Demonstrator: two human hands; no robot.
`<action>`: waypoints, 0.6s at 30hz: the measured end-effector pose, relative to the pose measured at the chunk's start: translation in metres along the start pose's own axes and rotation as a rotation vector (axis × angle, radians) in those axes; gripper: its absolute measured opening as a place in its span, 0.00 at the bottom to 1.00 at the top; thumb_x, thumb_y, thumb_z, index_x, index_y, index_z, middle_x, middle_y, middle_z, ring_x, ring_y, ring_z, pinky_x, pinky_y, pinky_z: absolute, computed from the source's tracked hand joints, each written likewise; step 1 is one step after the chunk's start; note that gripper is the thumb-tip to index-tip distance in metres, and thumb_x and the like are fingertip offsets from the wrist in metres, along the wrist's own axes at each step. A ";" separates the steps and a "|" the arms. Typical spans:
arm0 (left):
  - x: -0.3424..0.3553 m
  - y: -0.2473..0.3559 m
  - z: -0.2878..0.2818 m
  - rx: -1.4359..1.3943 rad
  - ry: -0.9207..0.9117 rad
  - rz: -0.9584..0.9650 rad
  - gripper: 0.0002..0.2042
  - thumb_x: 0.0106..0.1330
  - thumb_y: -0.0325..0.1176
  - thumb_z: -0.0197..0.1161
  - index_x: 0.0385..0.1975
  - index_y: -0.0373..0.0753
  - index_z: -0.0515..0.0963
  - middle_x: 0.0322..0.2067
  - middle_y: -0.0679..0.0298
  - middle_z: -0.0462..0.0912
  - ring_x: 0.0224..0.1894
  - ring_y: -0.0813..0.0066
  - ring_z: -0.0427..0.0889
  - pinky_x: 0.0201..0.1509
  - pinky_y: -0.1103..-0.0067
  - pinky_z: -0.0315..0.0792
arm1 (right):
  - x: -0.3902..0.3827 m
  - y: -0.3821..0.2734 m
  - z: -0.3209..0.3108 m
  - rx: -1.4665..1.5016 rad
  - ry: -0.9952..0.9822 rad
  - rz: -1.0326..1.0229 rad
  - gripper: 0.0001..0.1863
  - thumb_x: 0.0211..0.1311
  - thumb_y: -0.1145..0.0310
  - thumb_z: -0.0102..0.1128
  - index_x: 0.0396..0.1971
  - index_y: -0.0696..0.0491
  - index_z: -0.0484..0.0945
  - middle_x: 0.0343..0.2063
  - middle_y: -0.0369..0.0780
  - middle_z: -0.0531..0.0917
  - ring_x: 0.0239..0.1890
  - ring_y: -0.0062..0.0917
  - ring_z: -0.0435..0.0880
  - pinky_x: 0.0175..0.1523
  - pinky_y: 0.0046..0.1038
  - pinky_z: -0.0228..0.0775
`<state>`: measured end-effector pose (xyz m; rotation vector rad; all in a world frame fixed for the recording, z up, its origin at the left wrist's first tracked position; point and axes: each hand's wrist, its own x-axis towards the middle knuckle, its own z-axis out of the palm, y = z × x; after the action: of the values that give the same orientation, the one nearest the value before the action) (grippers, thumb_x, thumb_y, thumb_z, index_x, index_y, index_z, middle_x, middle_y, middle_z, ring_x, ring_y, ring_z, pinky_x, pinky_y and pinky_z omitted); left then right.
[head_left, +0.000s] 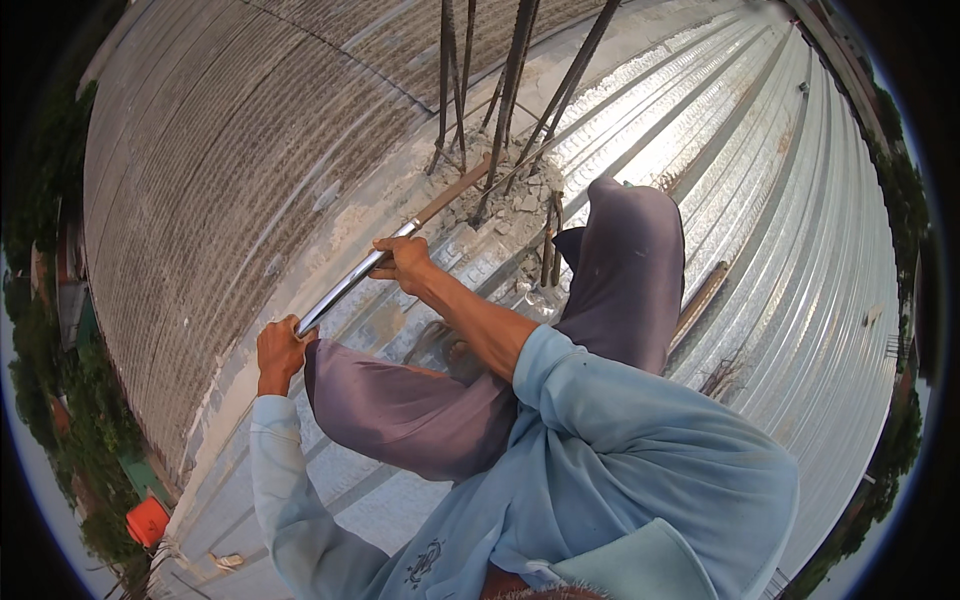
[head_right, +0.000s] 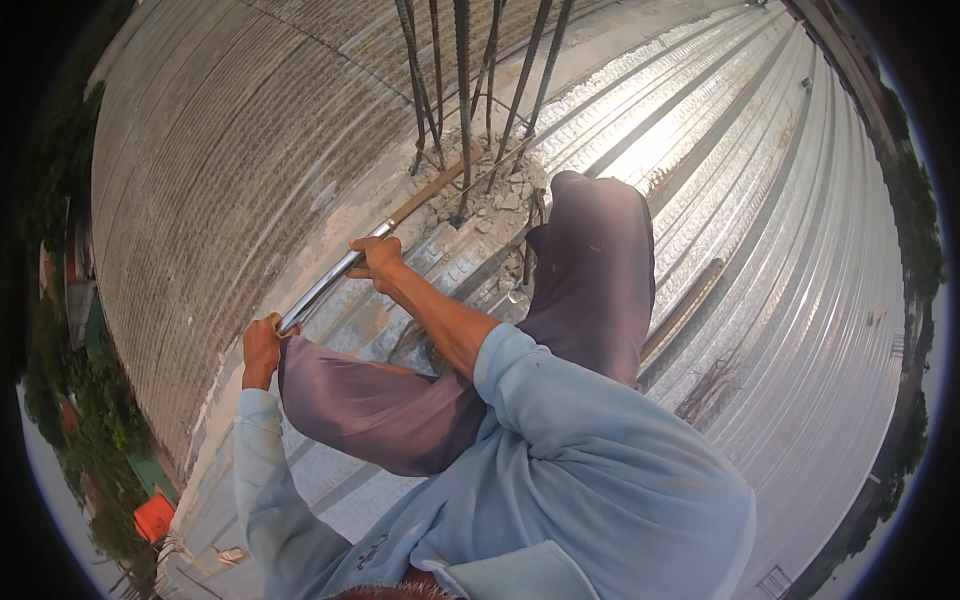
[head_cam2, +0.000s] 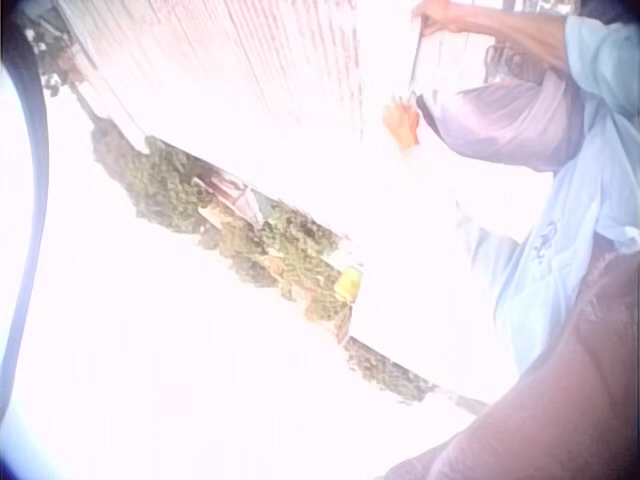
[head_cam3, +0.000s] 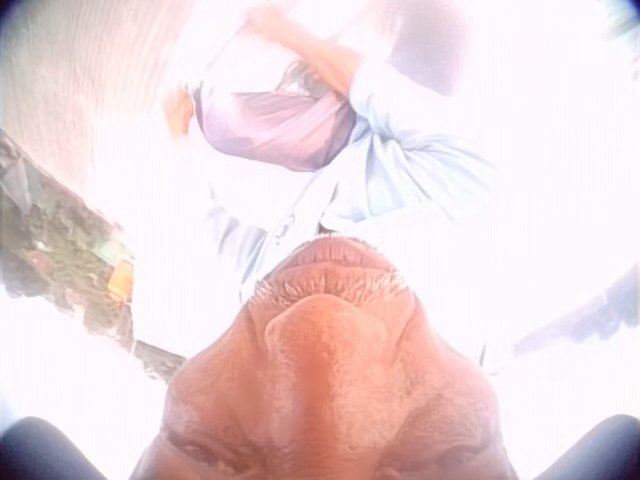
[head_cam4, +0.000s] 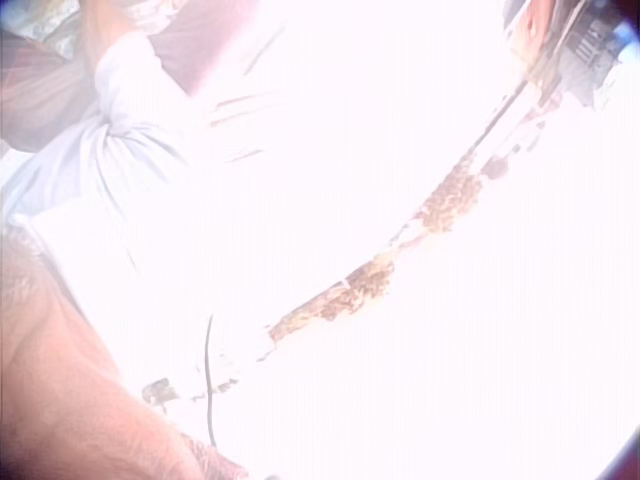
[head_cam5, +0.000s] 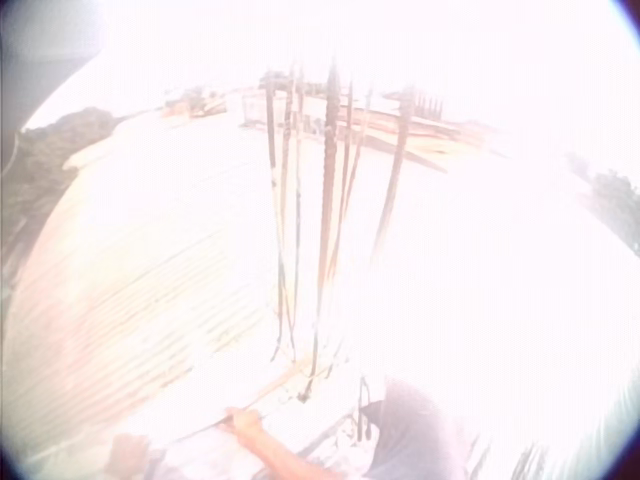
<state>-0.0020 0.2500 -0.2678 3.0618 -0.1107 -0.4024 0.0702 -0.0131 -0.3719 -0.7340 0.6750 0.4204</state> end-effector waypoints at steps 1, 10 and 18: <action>0.008 0.012 -0.009 0.010 -0.046 -0.014 0.15 0.59 0.44 0.69 0.28 0.36 0.82 0.24 0.47 0.83 0.32 0.43 0.83 0.39 0.56 0.75 | 0.005 -0.003 -0.002 0.010 0.021 -0.001 0.14 0.62 0.73 0.64 0.41 0.69 0.80 0.34 0.52 0.84 0.32 0.42 0.88 0.37 0.43 0.89; 0.063 0.037 -0.021 0.023 -0.111 0.094 0.20 0.57 0.51 0.69 0.28 0.35 0.83 0.25 0.46 0.83 0.32 0.44 0.83 0.39 0.56 0.75 | 0.042 -0.023 -0.013 0.058 0.115 -0.022 0.13 0.68 0.71 0.59 0.43 0.67 0.76 0.37 0.52 0.81 0.35 0.44 0.87 0.38 0.45 0.88; 0.090 0.059 -0.008 -0.030 -0.129 0.141 0.21 0.57 0.51 0.69 0.29 0.35 0.84 0.27 0.43 0.84 0.35 0.42 0.83 0.42 0.56 0.75 | 0.052 -0.033 -0.013 0.165 0.214 -0.136 0.08 0.68 0.71 0.58 0.37 0.62 0.77 0.30 0.47 0.80 0.27 0.35 0.84 0.31 0.42 0.86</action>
<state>0.0832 0.1850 -0.2795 2.9727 -0.3212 -0.5860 0.1207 -0.0387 -0.3992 -0.6685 0.8444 0.1602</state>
